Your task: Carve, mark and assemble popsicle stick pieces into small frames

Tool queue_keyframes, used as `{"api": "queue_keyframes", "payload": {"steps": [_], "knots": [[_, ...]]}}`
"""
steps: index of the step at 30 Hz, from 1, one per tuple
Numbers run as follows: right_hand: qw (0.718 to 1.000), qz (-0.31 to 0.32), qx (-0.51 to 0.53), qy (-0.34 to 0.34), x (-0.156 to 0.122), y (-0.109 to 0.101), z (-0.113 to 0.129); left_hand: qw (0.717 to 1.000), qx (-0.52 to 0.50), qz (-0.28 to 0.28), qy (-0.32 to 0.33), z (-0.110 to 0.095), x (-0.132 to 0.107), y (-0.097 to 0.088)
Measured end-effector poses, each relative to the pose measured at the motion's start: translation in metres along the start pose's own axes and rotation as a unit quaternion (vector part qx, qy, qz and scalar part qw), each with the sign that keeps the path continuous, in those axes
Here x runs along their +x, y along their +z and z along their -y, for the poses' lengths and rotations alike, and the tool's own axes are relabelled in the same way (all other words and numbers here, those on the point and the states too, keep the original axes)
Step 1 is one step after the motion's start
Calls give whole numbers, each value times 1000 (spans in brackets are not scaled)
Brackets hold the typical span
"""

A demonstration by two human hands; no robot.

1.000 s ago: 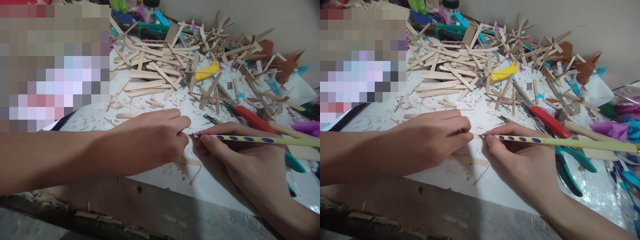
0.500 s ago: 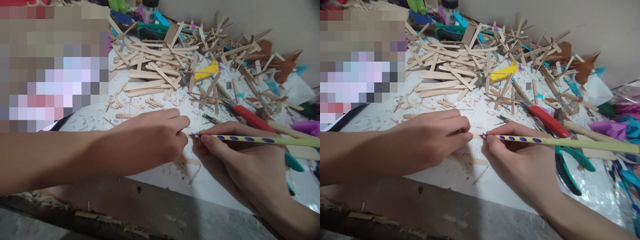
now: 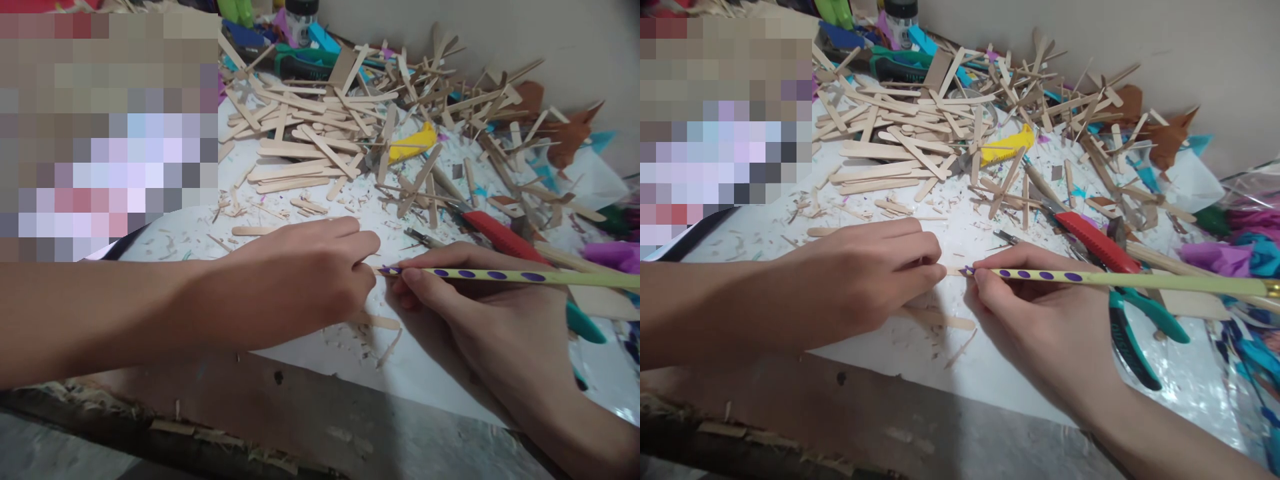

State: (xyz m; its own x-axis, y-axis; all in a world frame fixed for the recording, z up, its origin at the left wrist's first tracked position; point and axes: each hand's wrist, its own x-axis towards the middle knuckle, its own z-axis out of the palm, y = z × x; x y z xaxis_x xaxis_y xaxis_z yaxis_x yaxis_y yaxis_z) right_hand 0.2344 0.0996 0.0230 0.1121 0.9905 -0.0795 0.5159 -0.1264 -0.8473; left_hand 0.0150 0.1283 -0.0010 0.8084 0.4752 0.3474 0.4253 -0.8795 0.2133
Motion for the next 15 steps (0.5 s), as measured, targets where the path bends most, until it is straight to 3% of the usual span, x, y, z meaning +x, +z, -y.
{"api": "queue_keyframes", "payload": {"steps": [15], "knots": [[999,4,-48,-18,2,-3,1,1000,-12,-6,5,0,-1,1]]}}
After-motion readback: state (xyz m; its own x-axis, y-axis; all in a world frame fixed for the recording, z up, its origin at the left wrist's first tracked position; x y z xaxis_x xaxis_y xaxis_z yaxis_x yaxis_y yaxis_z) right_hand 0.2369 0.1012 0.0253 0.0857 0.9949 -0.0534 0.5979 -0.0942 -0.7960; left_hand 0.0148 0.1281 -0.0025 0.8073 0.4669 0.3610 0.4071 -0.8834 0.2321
